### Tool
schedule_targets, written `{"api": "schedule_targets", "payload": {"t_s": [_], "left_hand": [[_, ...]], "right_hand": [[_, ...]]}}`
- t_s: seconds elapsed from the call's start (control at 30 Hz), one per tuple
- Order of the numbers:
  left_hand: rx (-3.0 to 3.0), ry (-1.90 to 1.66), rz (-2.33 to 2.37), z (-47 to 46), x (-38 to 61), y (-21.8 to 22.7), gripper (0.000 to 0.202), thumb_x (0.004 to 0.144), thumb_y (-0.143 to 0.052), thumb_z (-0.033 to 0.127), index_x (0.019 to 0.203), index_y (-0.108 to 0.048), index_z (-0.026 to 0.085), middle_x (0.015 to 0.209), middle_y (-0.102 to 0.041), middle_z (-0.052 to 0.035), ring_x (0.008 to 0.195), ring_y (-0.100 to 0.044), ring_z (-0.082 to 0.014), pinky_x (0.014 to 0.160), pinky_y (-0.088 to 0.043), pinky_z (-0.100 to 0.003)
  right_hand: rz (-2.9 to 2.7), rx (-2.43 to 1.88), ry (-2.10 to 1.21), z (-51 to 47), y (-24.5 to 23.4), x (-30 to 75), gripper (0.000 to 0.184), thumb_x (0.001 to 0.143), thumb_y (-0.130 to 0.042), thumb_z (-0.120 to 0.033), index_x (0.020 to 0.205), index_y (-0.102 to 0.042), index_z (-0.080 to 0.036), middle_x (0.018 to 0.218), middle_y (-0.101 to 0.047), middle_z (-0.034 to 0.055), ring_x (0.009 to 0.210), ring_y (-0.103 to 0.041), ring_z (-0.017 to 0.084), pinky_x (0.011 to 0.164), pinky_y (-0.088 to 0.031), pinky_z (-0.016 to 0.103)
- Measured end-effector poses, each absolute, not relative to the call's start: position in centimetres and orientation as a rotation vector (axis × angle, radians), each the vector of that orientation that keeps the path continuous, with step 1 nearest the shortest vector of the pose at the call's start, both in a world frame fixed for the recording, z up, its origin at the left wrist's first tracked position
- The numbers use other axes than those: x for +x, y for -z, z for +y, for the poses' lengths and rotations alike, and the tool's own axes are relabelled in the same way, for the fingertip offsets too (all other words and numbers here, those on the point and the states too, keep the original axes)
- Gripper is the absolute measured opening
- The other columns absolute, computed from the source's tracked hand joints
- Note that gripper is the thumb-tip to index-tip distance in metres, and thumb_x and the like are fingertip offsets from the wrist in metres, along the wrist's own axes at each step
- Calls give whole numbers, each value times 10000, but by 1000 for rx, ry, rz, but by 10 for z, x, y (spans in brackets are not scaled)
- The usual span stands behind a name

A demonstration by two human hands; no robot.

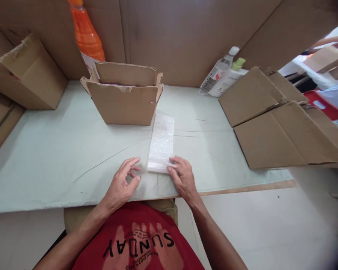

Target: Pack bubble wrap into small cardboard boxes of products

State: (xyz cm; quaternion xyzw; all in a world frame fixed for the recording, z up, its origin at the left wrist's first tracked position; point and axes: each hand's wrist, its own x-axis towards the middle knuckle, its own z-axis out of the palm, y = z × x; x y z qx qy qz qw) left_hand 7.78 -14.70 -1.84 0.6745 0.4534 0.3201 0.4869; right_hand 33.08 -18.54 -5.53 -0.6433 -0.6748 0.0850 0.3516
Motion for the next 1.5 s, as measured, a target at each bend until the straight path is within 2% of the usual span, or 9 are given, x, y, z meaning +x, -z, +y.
{"api": "schedule_targets", "payload": {"t_s": [0.1, 0.3, 0.47, 0.6, 0.77, 1.03, 1.23, 1.33, 1.5], "left_hand": [[2029, -857, 977, -145, 88, 21, 404, 911, -541, 139, 1304, -607, 202, 1332, -644, -123, 1164, -638, -234, 935, -559, -385], [2472, -630, 892, -136, 109, 41, 355, 872, -562, 88, 1206, -651, 171, 1252, -690, -137, 1139, -620, -301, 945, -544, -482], [2522, -711, 933, -133, 112, 45, 343, 904, -540, 89, 1220, -640, 177, 1205, -688, -133, 1074, -629, -276, 916, -545, -446], [2616, -738, 989, -130, 120, 44, 384, 886, -562, 70, 1254, -633, 156, 1321, -646, -163, 1195, -574, -316, 971, -518, -477], [2470, -773, 932, -126, 121, 44, 301, 917, -514, 57, 1142, -679, 170, 1014, -754, -82, 954, -655, -244, 831, -535, -404], [2237, -738, 1059, -107, 128, 46, 318, 935, -523, 149, 1221, -661, 166, 1052, -752, -92, 867, -691, -202, 827, -569, -365], [2430, -827, 998, -113, 126, 37, 295, 950, -585, 222, 1230, -638, 142, 1219, -685, -154, 1118, -623, -295, 947, -517, -455], [2400, -761, 901, -121, 116, 35, 300, 960, -551, 160, 1253, -610, 154, 1072, -737, -96, 974, -652, -242, 866, -517, -399], [2356, -697, 1032, -118, 117, 38, 312, 961, -534, 160, 1264, -604, 166, 1000, -738, -80, 863, -665, -220, 820, -520, -384]], "right_hand": [[-1750, -1799, -58, -174, 67, 329, 192, 993, -559, -330, 897, -685, -220, 1250, -709, 105, 1274, -577, 305, 999, -465, 487], [-1672, -1793, 192, -184, 63, 327, 405, 996, -571, -348, 1357, -553, -165, 1382, -633, 189, 1263, -580, 317, 994, -465, 489], [-1961, -1602, 92, -199, 44, 329, 309, 954, -629, -227, 1263, -624, -234, 1298, -705, 103, 1275, -596, 296, 1027, -442, 470], [-2062, -1546, 69, -189, 49, 331, 215, 969, -585, -133, 1139, -681, -223, 1200, -762, 64, 1232, -634, 278, 988, -452, 455], [-1971, -1525, -168, -186, 41, 334, 186, 1006, -548, -169, 1094, -699, -232, 995, -784, 42, 988, -709, 211, 899, -513, 393], [-1961, -1576, 35, -198, 36, 335, 260, 948, -635, -208, 1197, -681, -266, 1323, -687, 103, 1238, -620, 288, 992, -481, 483], [-1997, -1598, -69, -183, 46, 332, 226, 991, -563, -169, 1159, -698, -238, 1094, -777, 63, 1116, -668, 251, 968, -480, 449], [-1971, -1525, -246, -189, 38, 334, 213, 997, -565, -189, 1169, -682, -236, 1013, -772, 49, 968, -689, 217, 893, -508, 405], [-1956, -1523, -127, -198, 32, 336, 295, 965, -638, -256, 1259, -637, -225, 1238, -709, 111, 1155, -634, 272, 957, -479, 444]]}}
